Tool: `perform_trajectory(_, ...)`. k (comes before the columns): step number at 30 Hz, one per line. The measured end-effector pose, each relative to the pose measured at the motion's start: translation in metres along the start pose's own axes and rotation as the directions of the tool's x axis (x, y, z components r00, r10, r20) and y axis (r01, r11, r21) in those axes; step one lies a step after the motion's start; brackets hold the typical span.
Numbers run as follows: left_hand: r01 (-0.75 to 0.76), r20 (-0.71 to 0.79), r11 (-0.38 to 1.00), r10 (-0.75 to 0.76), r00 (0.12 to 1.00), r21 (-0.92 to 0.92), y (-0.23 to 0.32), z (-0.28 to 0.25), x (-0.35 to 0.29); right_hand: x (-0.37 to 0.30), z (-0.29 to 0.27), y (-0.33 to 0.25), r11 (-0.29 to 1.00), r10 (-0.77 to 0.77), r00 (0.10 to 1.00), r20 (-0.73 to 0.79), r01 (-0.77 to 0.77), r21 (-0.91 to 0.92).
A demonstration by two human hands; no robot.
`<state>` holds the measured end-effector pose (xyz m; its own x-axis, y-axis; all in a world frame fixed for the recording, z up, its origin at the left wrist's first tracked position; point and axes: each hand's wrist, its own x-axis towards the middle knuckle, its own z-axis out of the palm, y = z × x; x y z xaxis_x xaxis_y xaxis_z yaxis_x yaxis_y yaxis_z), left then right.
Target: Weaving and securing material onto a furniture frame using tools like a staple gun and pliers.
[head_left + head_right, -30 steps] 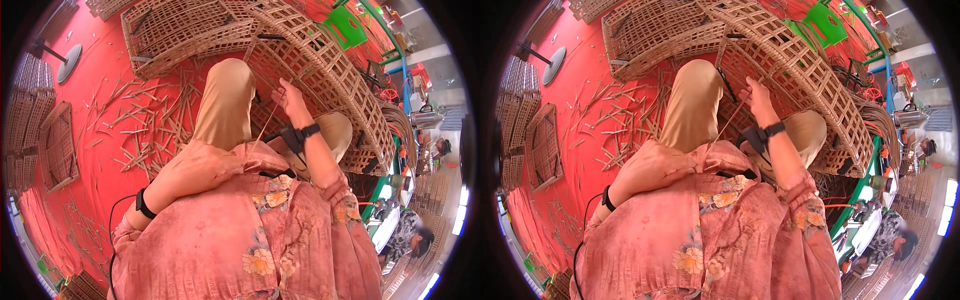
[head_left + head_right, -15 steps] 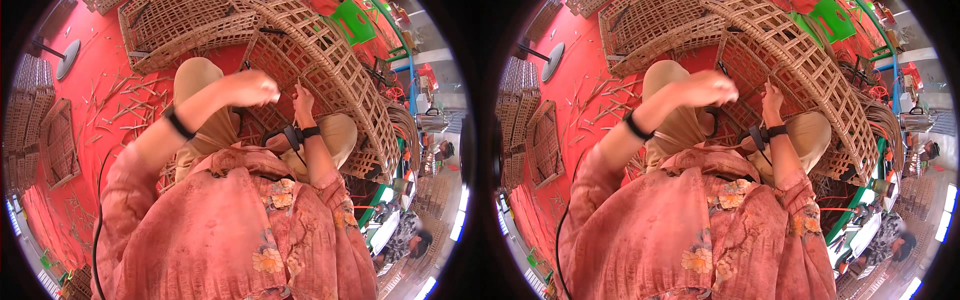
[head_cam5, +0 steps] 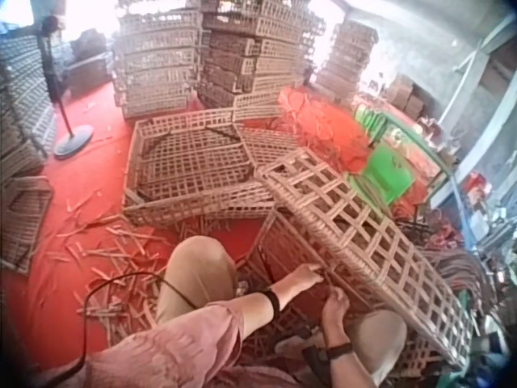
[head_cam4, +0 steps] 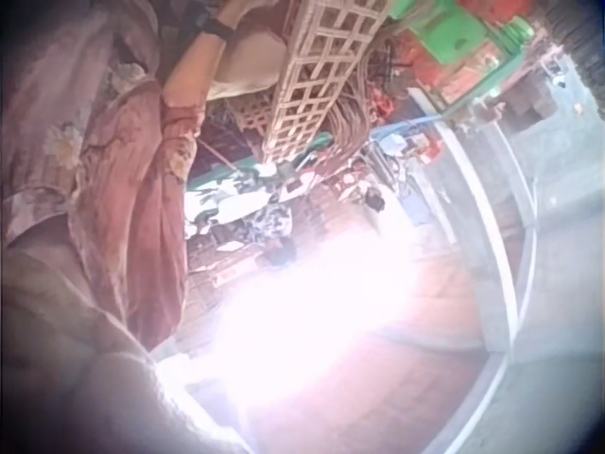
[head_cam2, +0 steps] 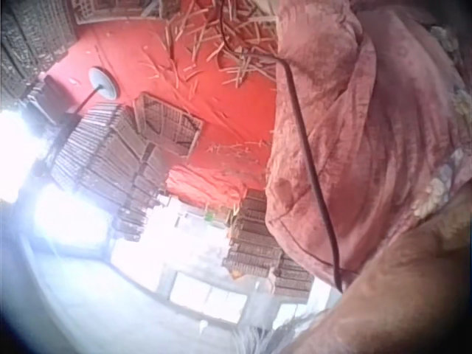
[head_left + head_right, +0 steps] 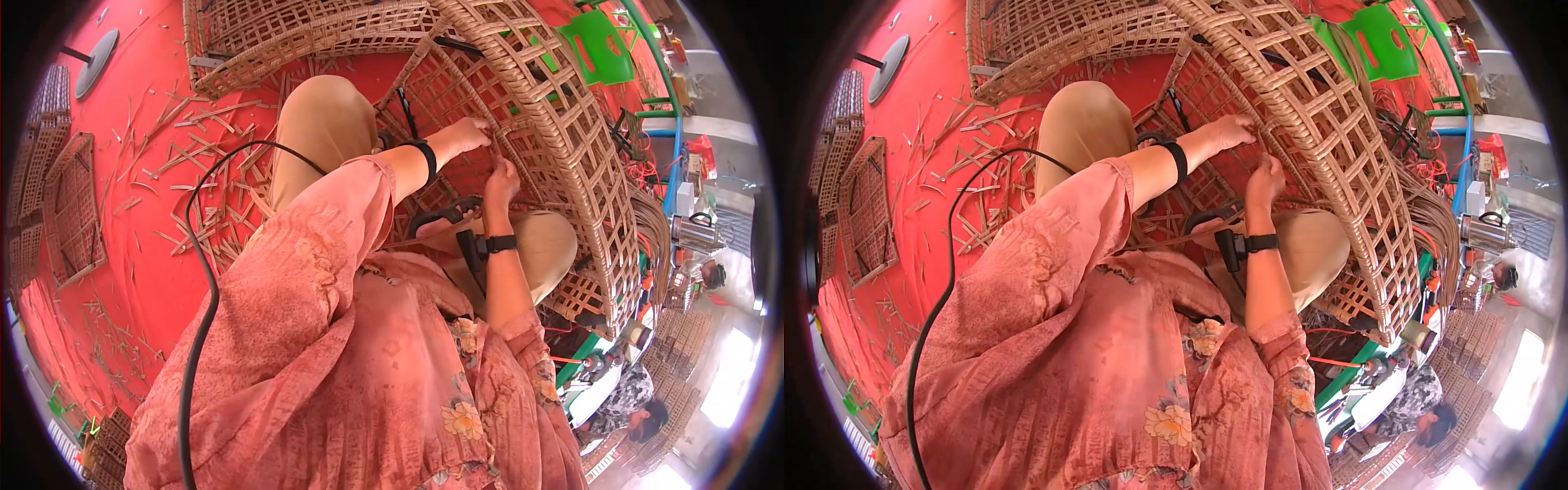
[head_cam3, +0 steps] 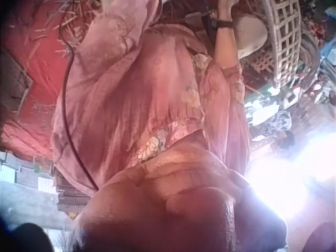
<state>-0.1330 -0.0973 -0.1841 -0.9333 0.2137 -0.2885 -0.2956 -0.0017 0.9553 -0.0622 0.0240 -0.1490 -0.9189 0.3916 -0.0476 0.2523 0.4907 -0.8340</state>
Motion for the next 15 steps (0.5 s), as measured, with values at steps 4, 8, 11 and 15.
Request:
perform_trajectory(4, 0.033, 0.171, 0.993, -0.052, 0.984, 0.112, 0.043, -0.001, -0.017, 0.044, 0.006, 0.054, 0.993, 0.06, 0.989, -0.138, -0.073, -0.094)
perform_trajectory(8, -0.107, 0.156, 0.968, 0.072, 0.985, 0.227, 0.019, -0.01, 0.0, 0.031, 0.026, 0.024, 0.989, -0.01, 0.998, -0.067, 0.02, 0.146)
perform_trajectory(11, -0.068, 0.19, 0.966, 0.02, 0.982, 0.249, 0.016, -0.023, -0.004, 0.011, 0.039, -0.023, 0.739, 0.409, 0.902, 0.138, -0.416, 0.53)
perform_trajectory(15, -0.21, 0.386, 0.87, 0.024, 0.922, 0.446, 0.025, -0.031, 0.008, 0.041, 0.037, 0.015, 0.598, 0.493, 0.771, 0.404, -0.637, 0.487)
